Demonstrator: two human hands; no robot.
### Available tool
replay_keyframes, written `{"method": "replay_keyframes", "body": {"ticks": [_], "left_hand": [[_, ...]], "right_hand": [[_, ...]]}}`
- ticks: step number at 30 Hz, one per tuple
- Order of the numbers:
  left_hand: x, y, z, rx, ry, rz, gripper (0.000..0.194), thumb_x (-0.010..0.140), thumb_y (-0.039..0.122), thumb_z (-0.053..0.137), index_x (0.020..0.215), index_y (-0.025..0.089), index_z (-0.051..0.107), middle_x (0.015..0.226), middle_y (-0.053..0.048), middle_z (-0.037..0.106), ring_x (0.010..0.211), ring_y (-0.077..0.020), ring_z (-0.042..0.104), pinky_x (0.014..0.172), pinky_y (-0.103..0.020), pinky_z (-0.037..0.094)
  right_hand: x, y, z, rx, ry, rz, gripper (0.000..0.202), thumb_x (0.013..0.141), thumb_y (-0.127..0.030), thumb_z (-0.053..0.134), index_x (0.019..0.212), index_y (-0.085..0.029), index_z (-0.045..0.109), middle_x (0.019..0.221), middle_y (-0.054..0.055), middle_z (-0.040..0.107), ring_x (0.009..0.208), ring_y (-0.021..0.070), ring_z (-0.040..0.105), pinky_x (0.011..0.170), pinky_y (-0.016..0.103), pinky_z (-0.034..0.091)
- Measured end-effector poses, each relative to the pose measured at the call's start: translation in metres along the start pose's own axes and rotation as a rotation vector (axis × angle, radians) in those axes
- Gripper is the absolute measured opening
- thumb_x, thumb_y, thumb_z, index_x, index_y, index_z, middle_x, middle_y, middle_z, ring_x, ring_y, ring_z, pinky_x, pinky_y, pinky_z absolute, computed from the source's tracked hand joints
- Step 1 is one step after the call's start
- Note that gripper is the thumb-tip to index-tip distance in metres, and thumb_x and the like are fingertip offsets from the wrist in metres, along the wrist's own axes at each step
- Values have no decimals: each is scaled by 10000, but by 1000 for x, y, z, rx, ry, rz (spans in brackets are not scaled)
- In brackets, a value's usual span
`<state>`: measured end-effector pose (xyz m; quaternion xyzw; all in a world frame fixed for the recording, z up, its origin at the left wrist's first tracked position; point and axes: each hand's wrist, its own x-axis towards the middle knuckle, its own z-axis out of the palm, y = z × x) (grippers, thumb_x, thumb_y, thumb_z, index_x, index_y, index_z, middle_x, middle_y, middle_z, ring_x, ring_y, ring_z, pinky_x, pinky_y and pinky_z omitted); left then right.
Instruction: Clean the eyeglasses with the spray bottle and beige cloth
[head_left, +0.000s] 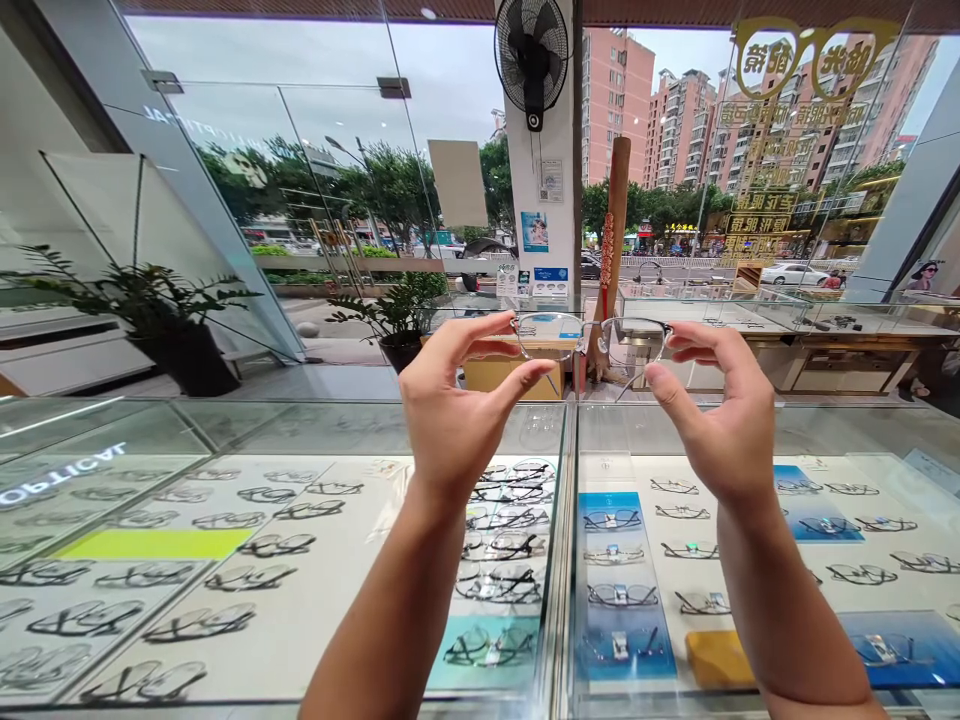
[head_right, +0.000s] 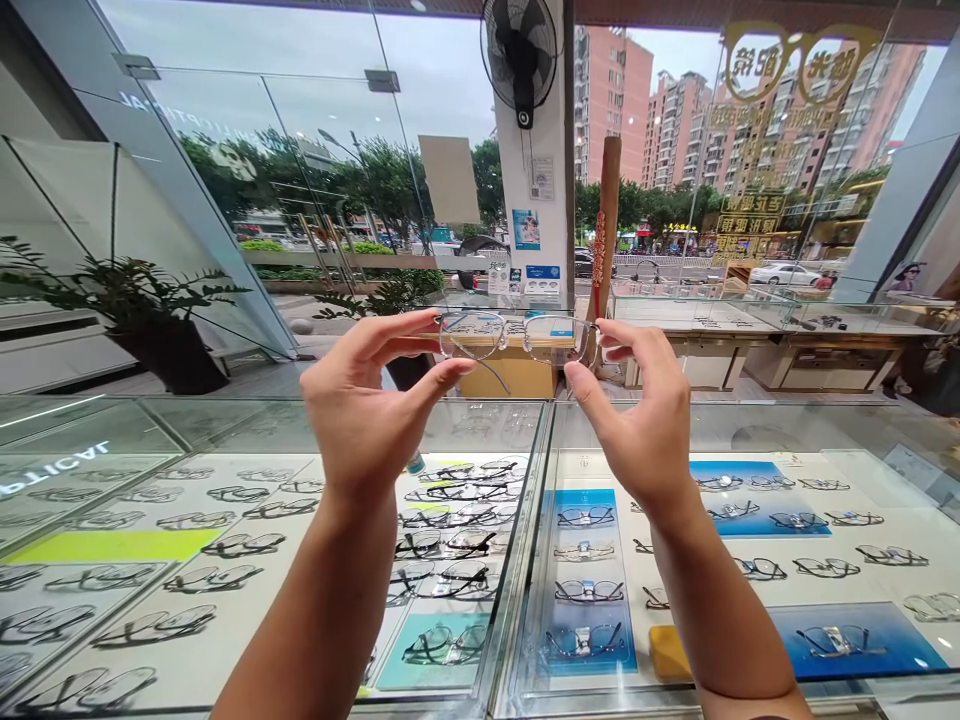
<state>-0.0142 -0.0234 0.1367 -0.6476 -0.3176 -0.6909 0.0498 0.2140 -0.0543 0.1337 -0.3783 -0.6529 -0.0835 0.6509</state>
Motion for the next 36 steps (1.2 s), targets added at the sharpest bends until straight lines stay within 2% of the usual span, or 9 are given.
{"method": "replay_keyframes", "body": {"ticks": [6, 11, 16, 22, 28, 32, 36], "left_hand": [[3, -9, 4, -142, -88, -104, 533, 773, 562, 889, 1156, 225, 736, 1110, -100, 790, 1070, -252, 767, 929, -379, 649], [1, -14, 9, -197, -102, -139, 581, 755, 562, 903, 1186, 219, 719, 1157, -123, 785, 1110, -267, 766, 994, -409, 640], [-5, -17, 21, -149, -2, -57, 607, 799, 569, 870, 1254, 222, 667, 1226, -132, 737, 1140, -266, 752, 992, -402, 644], [-10, -27, 38, -39, 186, 126, 688, 814, 504, 884, 1381, 267, 575, 1305, -111, 657, 1261, -295, 691, 1112, -480, 585], [-17, -29, 45, -15, 302, 250, 683, 844, 476, 862, 1409, 290, 526, 1325, -97, 622, 1317, -317, 649, 1143, -555, 549], [-18, -26, 44, 56, 272, 212, 681, 835, 487, 863, 1395, 293, 527, 1312, -95, 623, 1305, -311, 646, 1119, -542, 563], [-17, -29, 44, -34, 258, 293, 600, 850, 468, 850, 1351, 298, 568, 1293, -77, 629, 1246, -286, 664, 1107, -521, 563]], "right_hand": [[-3, -5, 6, -20, 100, -101, 341, 948, -416, 713, 1245, -253, 680, 1125, 74, 703, 1055, 257, 664, 980, 493, 576], [-6, -7, 9, -54, 115, -134, 362, 955, -414, 705, 1284, -269, 665, 1153, 80, 697, 1091, 284, 655, 1011, 535, 567], [-7, -6, 13, -65, 109, -161, 364, 951, -393, 701, 1293, -278, 658, 1190, 93, 695, 1137, 306, 647, 1016, 561, 570], [-11, -2, 22, -18, 152, -179, 406, 950, -336, 682, 1352, -285, 646, 1286, 100, 678, 1225, 312, 641, 1022, 561, 586], [-10, 0, 26, 165, 173, -24, 307, 1006, -373, 617, 1270, -266, 732, 1303, 92, 721, 1266, 279, 676, 1048, 524, 600], [-5, 4, 25, 386, 160, 113, 255, 996, -380, 663, 1179, -242, 775, 1223, 77, 778, 1150, 242, 744, 1018, 469, 621], [-1, 11, 25, 509, 159, 230, 248, 951, -434, 729, 1078, -233, 800, 1139, 65, 805, 1049, 224, 772, 962, 435, 639]]}}
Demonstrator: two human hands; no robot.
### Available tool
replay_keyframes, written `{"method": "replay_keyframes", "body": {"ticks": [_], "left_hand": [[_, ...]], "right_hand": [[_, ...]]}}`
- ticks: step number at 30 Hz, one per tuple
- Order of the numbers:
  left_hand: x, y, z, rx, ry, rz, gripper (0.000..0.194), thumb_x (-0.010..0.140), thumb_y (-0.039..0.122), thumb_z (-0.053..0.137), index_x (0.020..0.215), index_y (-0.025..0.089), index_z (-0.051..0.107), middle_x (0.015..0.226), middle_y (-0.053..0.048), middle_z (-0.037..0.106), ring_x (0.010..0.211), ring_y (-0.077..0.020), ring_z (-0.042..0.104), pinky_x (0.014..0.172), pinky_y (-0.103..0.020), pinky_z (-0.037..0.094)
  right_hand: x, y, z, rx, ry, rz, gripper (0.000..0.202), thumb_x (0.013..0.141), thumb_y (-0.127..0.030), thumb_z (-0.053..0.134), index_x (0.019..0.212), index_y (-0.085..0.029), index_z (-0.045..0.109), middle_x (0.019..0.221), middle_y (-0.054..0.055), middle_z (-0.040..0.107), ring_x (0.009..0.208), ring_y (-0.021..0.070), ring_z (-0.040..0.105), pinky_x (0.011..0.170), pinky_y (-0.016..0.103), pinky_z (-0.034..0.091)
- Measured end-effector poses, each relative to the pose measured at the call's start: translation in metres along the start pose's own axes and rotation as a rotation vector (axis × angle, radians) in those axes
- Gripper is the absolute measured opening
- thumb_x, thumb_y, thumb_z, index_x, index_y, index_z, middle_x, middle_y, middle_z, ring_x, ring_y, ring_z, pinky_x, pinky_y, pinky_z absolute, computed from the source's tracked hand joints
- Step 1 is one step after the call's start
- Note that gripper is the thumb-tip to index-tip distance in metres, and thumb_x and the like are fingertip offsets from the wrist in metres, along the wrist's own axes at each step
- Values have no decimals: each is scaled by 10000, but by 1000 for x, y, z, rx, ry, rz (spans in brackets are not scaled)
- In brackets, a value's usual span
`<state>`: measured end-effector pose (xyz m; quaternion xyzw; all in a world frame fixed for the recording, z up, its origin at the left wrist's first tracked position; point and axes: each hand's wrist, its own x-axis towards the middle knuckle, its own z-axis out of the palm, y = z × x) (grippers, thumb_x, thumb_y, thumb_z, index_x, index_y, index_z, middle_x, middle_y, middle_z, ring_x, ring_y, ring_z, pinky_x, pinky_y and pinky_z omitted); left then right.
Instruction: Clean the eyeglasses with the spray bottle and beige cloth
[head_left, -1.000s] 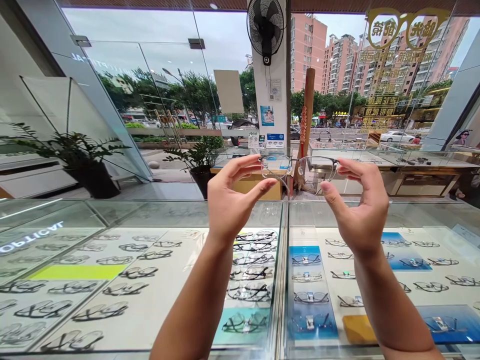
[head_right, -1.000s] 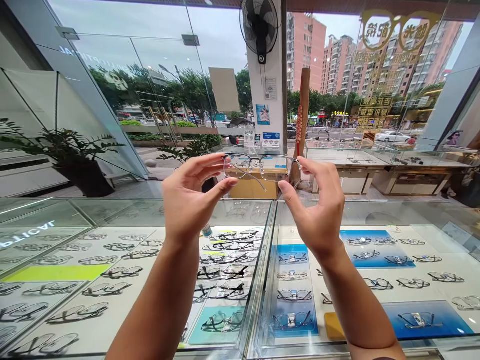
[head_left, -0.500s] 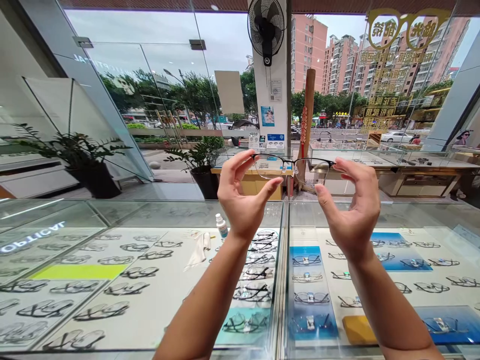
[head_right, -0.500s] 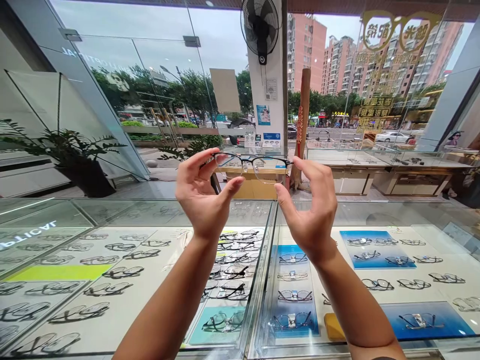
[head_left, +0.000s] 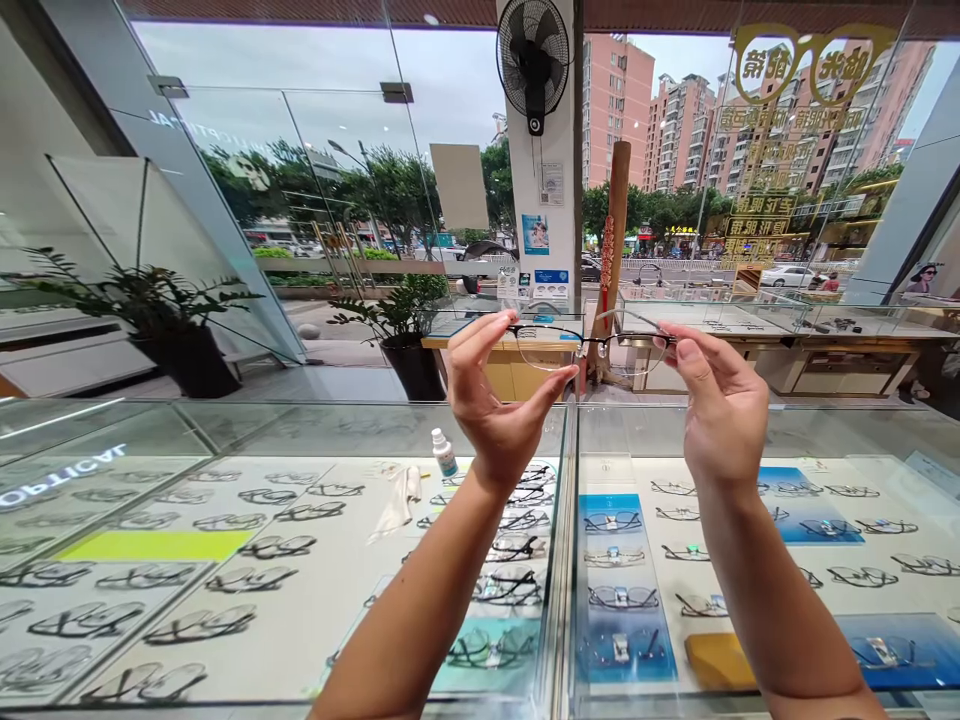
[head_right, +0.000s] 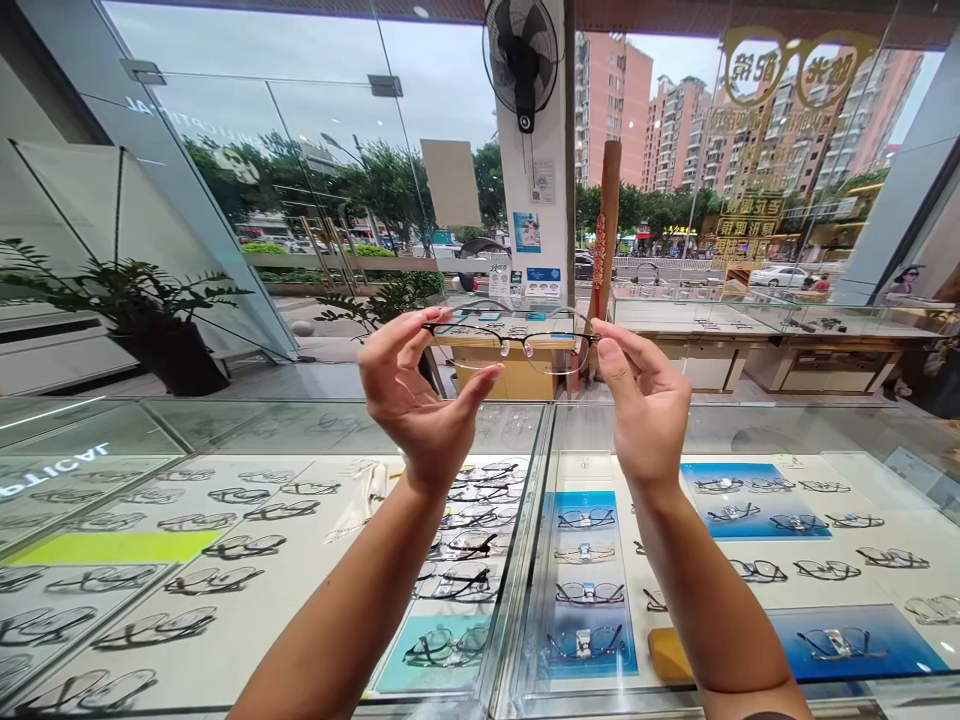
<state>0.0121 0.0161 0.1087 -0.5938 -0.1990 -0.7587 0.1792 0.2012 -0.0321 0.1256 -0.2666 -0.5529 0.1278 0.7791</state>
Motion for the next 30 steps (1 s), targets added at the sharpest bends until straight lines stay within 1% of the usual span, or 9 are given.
{"method": "replay_keyframes", "body": {"ticks": [4, 8, 11, 13, 18, 21, 23, 27, 30], "left_hand": [[0, -6, 2, -91, -11, 50, 609, 846, 439, 862, 1364, 293, 578, 1279, -68, 633, 1233, -277, 660, 1100, -508, 570], [0, -10, 3, -136, -35, 52, 635, 839, 424, 875, 1385, 287, 580, 1279, -64, 628, 1236, -265, 656, 1104, -478, 575], [-1, -10, 5, -185, -40, 25, 637, 832, 420, 884, 1384, 293, 593, 1277, -59, 620, 1242, -263, 653, 1120, -476, 567], [-1, -9, 5, -210, -38, 7, 638, 822, 419, 893, 1377, 294, 604, 1276, -58, 615, 1244, -263, 653, 1124, -474, 566], [-1, -6, 6, -269, -35, -43, 629, 805, 397, 911, 1355, 293, 623, 1323, -60, 613, 1277, -258, 650, 1146, -458, 552], [0, -4, 6, -328, -79, -121, 634, 806, 400, 913, 1354, 295, 613, 1346, -67, 625, 1284, -253, 659, 1171, -451, 531], [2, -2, 6, -378, -103, -172, 634, 806, 412, 912, 1347, 300, 601, 1333, -68, 639, 1276, -249, 669, 1170, -441, 530], [3, 5, 6, -474, -107, -246, 632, 803, 419, 914, 1329, 317, 577, 1313, -59, 655, 1232, -236, 698, 1111, -402, 572], [3, 9, 6, -561, -123, -320, 613, 828, 403, 897, 1331, 322, 556, 1304, -55, 672, 1190, -218, 721, 1081, -375, 585]], "right_hand": [[4, 3, -3, 120, -40, 136, 260, 928, -485, 747, 1015, -246, 799, 1100, 45, 815, 981, 206, 779, 910, 403, 653], [6, 2, -6, 234, -108, 258, 264, 895, -517, 786, 989, -269, 789, 1120, 17, 814, 1017, 186, 779, 974, 368, 639], [7, 0, -7, 287, -122, 320, 304, 838, -528, 845, 974, -263, 787, 1102, 15, 816, 1004, 187, 780, 994, 376, 641], [7, -1, -7, 311, -127, 348, 316, 821, -533, 860, 964, -260, 788, 1079, 16, 818, 989, 191, 781, 1006, 390, 642], [7, 1, -6, 340, -131, 345, 290, 832, -524, 859, 951, -268, 791, 1034, 3, 817, 960, 179, 780, 1036, 395, 631], [7, 3, -6, 346, -123, 328, 288, 828, -518, 866, 948, -268, 791, 1018, 0, 814, 962, 175, 779, 1031, 384, 627], [7, 4, -6, 341, -117, 319, 291, 832, -518, 863, 955, -265, 788, 1021, 3, 812, 973, 179, 777, 999, 375, 633], [7, 5, -4, 302, -109, 298, 296, 854, -521, 836, 969, -256, 771, 1040, 20, 804, 992, 195, 768, 887, 355, 646], [7, 6, -2, 294, -127, 287, 274, 873, -504, 817, 956, -249, 759, 1020, 25, 800, 916, 181, 755, 808, 339, 640]]}}
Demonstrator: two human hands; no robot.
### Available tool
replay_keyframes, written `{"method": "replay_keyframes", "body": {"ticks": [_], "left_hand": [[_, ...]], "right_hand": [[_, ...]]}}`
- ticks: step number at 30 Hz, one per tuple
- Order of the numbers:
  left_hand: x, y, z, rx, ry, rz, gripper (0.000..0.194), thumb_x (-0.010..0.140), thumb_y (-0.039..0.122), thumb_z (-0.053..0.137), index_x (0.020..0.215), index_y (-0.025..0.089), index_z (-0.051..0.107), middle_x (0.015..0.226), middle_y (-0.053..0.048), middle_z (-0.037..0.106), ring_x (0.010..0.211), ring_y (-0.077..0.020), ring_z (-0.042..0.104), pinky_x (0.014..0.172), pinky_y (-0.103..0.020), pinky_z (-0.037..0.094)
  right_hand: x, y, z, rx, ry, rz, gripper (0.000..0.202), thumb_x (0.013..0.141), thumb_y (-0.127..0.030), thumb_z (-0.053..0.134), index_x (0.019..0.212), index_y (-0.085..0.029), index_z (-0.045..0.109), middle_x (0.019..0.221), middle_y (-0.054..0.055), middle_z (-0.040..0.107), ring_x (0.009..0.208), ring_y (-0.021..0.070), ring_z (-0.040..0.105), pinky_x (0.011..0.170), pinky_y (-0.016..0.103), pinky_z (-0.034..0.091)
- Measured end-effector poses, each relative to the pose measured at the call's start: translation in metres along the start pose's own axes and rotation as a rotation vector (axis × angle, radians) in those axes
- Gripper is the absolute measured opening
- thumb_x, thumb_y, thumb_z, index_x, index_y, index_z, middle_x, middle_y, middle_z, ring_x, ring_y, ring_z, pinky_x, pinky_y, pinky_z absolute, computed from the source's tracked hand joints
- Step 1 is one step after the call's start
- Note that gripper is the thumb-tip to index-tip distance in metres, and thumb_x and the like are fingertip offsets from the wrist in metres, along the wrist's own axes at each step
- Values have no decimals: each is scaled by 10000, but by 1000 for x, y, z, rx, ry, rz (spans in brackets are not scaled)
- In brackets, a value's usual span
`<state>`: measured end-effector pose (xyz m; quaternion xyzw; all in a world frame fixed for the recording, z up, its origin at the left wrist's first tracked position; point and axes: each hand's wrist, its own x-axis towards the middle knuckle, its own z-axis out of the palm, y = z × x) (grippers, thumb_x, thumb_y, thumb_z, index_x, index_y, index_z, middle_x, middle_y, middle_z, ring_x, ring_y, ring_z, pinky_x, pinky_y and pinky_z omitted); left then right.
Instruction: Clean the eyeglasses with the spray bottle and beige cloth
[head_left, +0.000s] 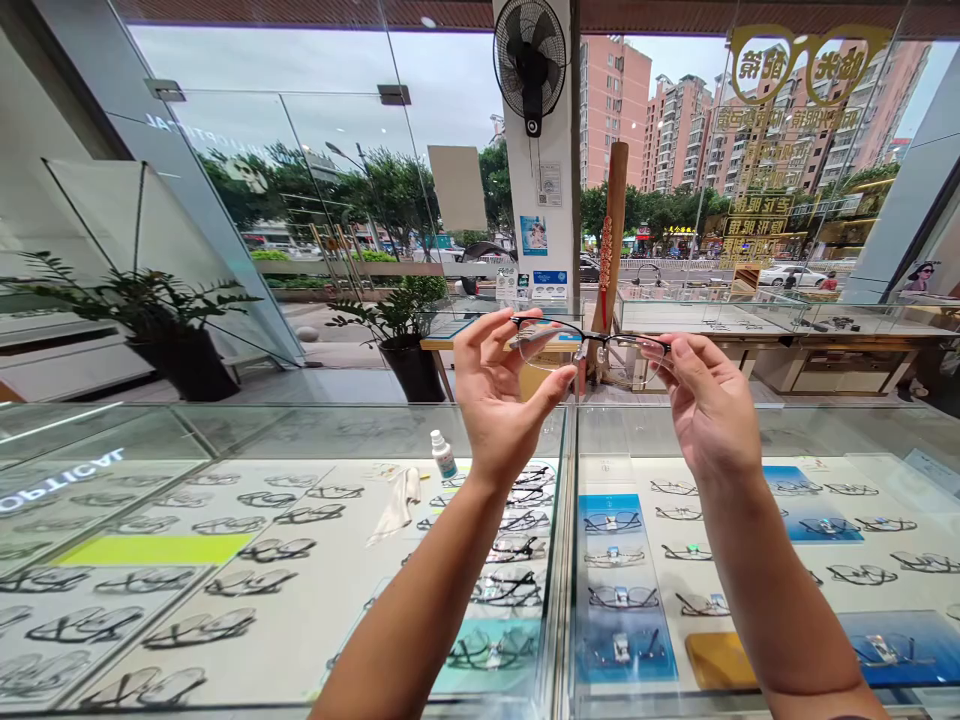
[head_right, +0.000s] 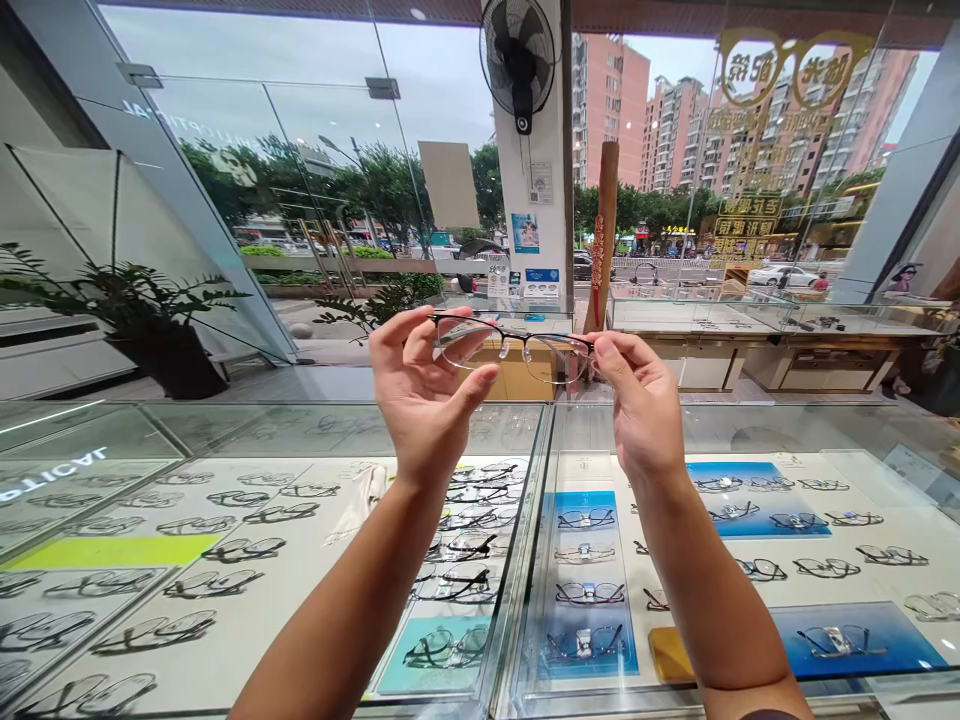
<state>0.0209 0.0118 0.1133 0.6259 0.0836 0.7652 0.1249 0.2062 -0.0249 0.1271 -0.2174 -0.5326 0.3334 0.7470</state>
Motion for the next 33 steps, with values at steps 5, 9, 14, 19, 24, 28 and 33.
{"method": "replay_keyframes", "body": {"ticks": [5, 9, 14, 19, 24, 28, 33], "left_hand": [[-2, -2, 1, -157, 31, -140, 607, 795, 376, 924, 1282, 287, 573, 1290, -66, 697, 1187, -215, 728, 1101, -353, 561], [1, -2, -1, -287, 68, -381, 626, 725, 335, 954, 1236, 257, 601, 1268, -78, 727, 1131, -215, 749, 1051, -335, 583], [6, 4, -5, -594, -123, -1011, 405, 792, 283, 818, 1151, 148, 687, 1180, -121, 778, 1002, -195, 777, 923, -284, 619], [3, 1, -6, -775, -315, -1296, 251, 815, 296, 758, 1004, 140, 702, 1024, -120, 807, 847, -167, 781, 882, -270, 634], [-1, -9, -7, -682, -477, -1184, 280, 838, 473, 744, 896, 202, 700, 1009, -136, 811, 851, -233, 787, 855, -357, 658], [-2, -10, -7, -610, -583, -1122, 389, 853, 577, 695, 965, 208, 737, 1021, -147, 815, 924, -287, 799, 864, -446, 649], [-5, -6, -2, -649, -629, -1174, 466, 754, 616, 799, 988, 214, 768, 1013, -114, 825, 852, -267, 805, 844, -420, 642]], "right_hand": [[0, 3, 0, -18, -30, 14, 257, 887, -496, 795, 941, -250, 747, 1033, 22, 793, 852, 165, 729, 768, 334, 632], [3, 4, -5, -62, -96, 0, 280, 968, -528, 665, 1007, -268, 760, 1085, 37, 788, 972, 205, 741, 856, 390, 640], [4, 0, -9, -461, -368, -300, 349, 928, -474, 733, 1254, -352, 749, 1362, 15, 705, 1319, 261, 627, 1173, 506, 498], [0, -1, -5, -702, -445, -544, 321, 952, -339, 714, 1268, -374, 758, 1385, 8, 683, 1331, 267, 589, 1191, 536, 437], [-2, -1, -1, -633, -409, -455, 241, 915, -367, 750, 1144, -405, 814, 1321, -4, 715, 1299, 293, 593, 1197, 560, 408], [-2, -2, 1, -542, -392, -392, 191, 881, -393, 784, 1063, -424, 834, 1290, -19, 736, 1283, 294, 600, 1197, 572, 415], [-3, 0, 1, -449, -386, -352, 123, 890, -412, 790, 1000, -391, 843, 1254, -5, 750, 1261, 277, 621, 1168, 548, 455]]}}
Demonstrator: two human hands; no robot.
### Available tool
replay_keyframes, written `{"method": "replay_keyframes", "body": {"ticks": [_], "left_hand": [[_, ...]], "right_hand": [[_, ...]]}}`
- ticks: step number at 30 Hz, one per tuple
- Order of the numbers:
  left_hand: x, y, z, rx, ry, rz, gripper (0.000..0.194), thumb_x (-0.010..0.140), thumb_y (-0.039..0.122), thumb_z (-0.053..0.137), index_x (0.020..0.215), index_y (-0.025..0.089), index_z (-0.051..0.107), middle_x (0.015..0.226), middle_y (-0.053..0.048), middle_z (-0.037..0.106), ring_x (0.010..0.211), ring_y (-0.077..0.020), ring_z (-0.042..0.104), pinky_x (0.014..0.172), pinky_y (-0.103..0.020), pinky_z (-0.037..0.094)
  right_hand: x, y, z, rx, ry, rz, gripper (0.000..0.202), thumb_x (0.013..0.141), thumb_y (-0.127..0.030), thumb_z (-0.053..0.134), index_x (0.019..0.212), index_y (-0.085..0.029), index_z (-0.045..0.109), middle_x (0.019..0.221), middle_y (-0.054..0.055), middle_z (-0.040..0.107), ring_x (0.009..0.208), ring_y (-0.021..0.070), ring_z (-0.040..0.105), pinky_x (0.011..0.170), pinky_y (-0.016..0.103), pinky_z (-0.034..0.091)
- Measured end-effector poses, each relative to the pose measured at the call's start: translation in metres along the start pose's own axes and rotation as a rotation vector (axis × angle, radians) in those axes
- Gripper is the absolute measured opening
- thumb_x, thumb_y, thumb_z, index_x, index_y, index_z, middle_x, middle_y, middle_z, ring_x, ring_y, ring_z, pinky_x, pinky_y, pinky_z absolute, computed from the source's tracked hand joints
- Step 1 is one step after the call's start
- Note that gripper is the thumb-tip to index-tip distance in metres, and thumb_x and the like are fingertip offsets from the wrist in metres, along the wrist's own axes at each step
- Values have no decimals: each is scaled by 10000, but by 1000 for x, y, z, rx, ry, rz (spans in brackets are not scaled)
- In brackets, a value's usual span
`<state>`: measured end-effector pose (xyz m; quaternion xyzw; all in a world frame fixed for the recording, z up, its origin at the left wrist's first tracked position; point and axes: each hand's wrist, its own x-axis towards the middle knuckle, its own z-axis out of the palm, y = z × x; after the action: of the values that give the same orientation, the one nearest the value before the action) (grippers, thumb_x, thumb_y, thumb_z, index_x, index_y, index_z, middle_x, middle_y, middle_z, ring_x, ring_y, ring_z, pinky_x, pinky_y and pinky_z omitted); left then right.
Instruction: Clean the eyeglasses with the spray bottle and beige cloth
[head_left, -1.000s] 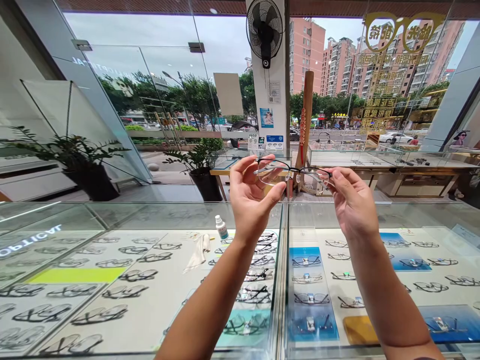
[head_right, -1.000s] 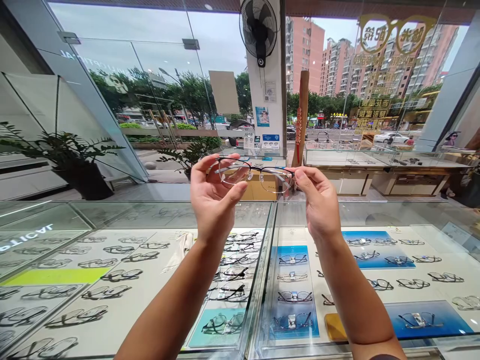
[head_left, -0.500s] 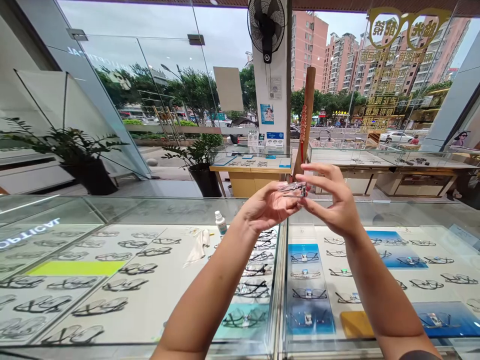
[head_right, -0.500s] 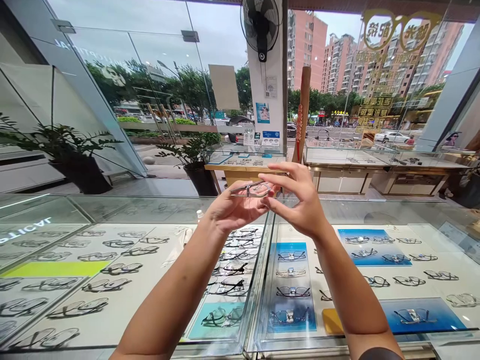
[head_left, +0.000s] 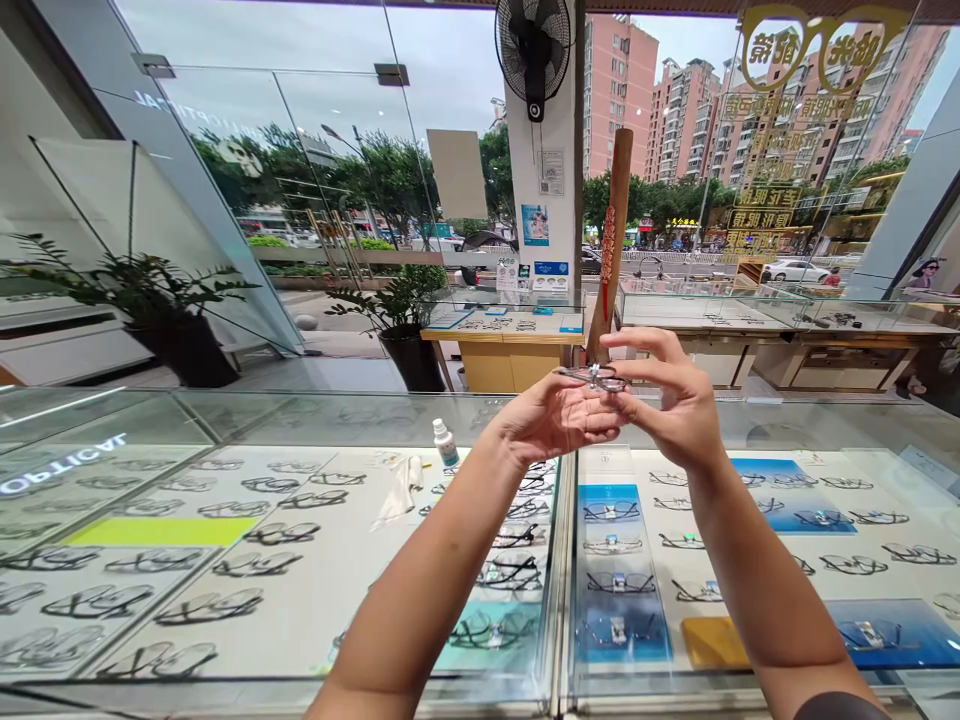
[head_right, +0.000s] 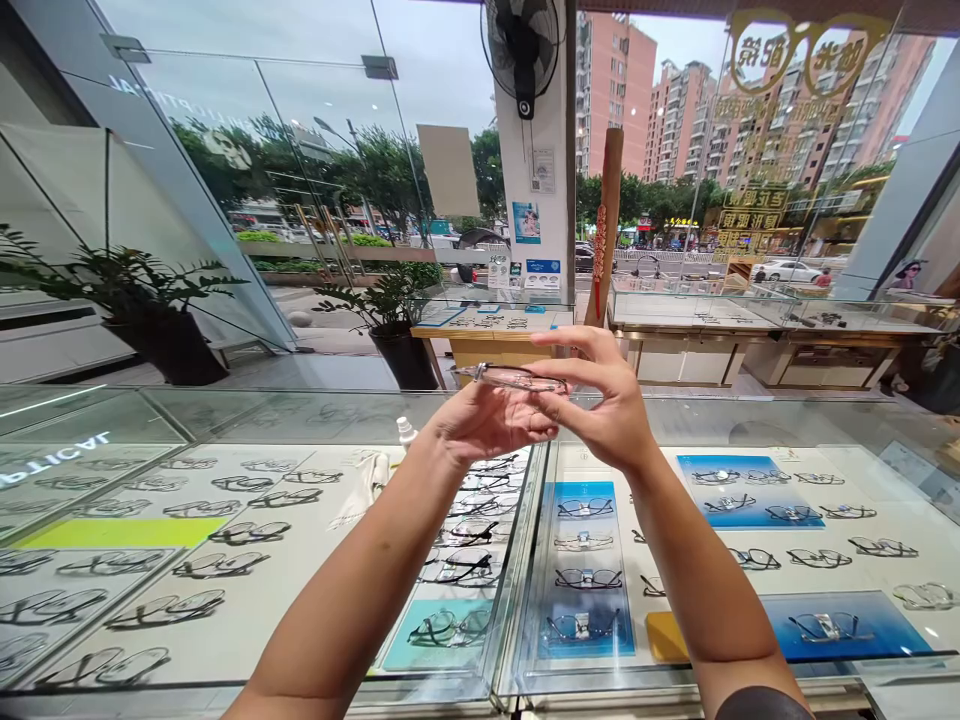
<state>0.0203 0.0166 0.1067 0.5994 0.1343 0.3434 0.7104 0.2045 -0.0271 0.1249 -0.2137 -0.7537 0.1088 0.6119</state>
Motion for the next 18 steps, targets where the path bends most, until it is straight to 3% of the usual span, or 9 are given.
{"method": "replay_keyframes", "body": {"ticks": [4, 5, 7, 9, 10, 13, 15, 18], "left_hand": [[1, 3, -9, 112, 1, -12, 525, 822, 669, 735, 1076, 210, 751, 1113, -146, 810, 993, -301, 803, 863, -436, 635], [-1, 8, -16, 175, 64, 31, 513, 849, 646, 730, 1113, 207, 736, 1152, -156, 801, 1023, -298, 797, 862, -431, 630], [-13, 21, -30, 316, 300, 177, 458, 870, 538, 771, 1171, 199, 704, 1197, -157, 783, 1042, -271, 785, 853, -400, 616], [-36, 37, -41, 407, 558, 353, 411, 866, 441, 802, 1178, 197, 694, 1197, -132, 775, 1045, -238, 766, 875, -373, 598], [-52, 44, -43, 430, 633, 444, 370, 890, 427, 777, 1171, 201, 693, 1182, -118, 772, 1039, -227, 757, 888, -373, 594], [-109, 54, -28, 507, 705, 605, 238, 947, 411, 708, 1111, 239, 705, 1083, -68, 757, 1001, -205, 732, 897, -367, 585], [-151, 49, -7, 580, 712, 645, 168, 916, 400, 753, 1015, 265, 732, 911, -41, 727, 857, -185, 704, 792, -324, 582], [-207, 30, 25, 725, 644, 496, 134, 931, 412, 736, 966, 284, 761, 741, -40, 676, 701, -193, 650, 640, -312, 549]], "right_hand": [[0, 4, -3, 78, 33, 55, 133, 877, -440, 817, 974, -350, 832, 1213, 24, 749, 1233, 262, 640, 1143, 511, 484], [1, 5, -4, 104, 34, 89, 165, 852, -455, 840, 958, -329, 825, 1207, 33, 745, 1222, 259, 646, 1138, 498, 489], [3, 8, -7, 150, 12, 163, 240, 794, -480, 885, 904, -283, 806, 1186, 51, 741, 1190, 253, 660, 1117, 469, 500], [4, 13, -8, 153, -47, 222, 282, 760, -485, 907, 845, -246, 784, 1161, 62, 742, 1160, 247, 666, 1084, 449, 505], [4, 18, -7, 134, -80, 237, 285, 758, -481, 906, 823, -235, 776, 1149, 64, 745, 1146, 245, 667, 1068, 445, 504], [2, 40, 7, 15, -172, 250, 248, 782, -447, 878, 803, -223, 773, 1105, 60, 757, 1089, 240, 670, 1045, 449, 479], [-2, 61, 26, -84, -243, 267, 214, 801, -412, 858, 811, -215, 775, 1067, 60, 764, 1044, 237, 674, 1049, 449, 454], [-6, 96, 66, -281, -403, 374, 158, 849, -348, 818, 847, -195, 778, 1108, 80, 765, 1105, 244, 662, 1080, 418, 416]]}}
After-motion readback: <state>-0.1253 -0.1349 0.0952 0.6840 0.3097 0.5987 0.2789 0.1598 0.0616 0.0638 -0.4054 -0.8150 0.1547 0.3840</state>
